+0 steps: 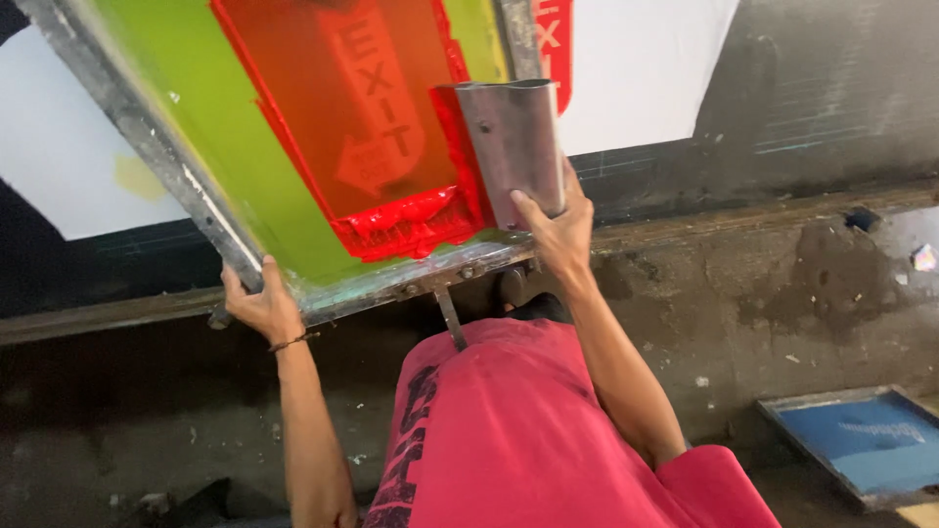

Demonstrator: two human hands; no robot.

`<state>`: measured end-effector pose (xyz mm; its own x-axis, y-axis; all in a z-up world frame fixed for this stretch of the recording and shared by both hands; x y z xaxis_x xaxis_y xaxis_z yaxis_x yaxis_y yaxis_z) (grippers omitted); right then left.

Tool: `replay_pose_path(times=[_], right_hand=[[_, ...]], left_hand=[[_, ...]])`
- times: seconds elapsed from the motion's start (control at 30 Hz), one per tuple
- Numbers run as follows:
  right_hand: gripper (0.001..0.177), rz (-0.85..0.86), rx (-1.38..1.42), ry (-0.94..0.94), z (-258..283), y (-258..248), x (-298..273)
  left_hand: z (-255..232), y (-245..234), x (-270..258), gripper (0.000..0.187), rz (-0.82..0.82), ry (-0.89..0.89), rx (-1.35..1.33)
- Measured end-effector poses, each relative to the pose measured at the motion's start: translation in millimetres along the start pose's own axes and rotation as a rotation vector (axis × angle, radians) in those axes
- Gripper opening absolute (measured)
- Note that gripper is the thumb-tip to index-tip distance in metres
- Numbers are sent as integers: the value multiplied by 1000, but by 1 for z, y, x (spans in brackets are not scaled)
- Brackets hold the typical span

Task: The person walks to a printing station and uses a squeegee to spread red ink across a screen printing frame. They repeatedly pull the squeegee down the screen to coat the mesh with ink, preparing it for printing.

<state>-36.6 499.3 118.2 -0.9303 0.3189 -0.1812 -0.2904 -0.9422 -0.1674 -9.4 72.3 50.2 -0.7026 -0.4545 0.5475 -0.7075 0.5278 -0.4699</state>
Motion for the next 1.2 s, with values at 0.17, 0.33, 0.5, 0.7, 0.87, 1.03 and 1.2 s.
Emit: replay_pose_path(times=[0.17,0.33,0.5,0.7,0.87,1.03,1.2], right_hand=[[44,-78,-49,-18,-2,-13,0],[18,-168,-69,-9,-8,-27,-11],[13,-269,9,43,-11,-50,-24],[21,-333,29,60,-82,-87,-38],[27,-370,76,19,-85,-93,-52],[26,-411,103,13,-104,-100,-54],[27,-411,123,-18,-92,-100,-60]], left_hand=[[-23,0,8,50,-27,41,19],[-43,-6,15,48,-27,139,25],[-57,-6,19,45,-18,177,-49],[-61,-9,15,42,18,176,-84],[-65,-10,13,39,25,173,-76],[-57,-7,7,39,46,184,-97],[-53,-7,-1,38,41,187,-60]])
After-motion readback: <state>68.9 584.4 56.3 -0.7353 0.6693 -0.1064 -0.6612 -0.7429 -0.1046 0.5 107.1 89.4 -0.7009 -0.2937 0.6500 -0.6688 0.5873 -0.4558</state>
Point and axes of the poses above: each hand's wrist, its own x-axis towards the middle knuckle, its own y-axis out of the palm, z = x × y, the point moved 2 cm from there along x, towards the middle knuckle, and after that the axes turned 11 degrees about y, right-handed, at the moved point
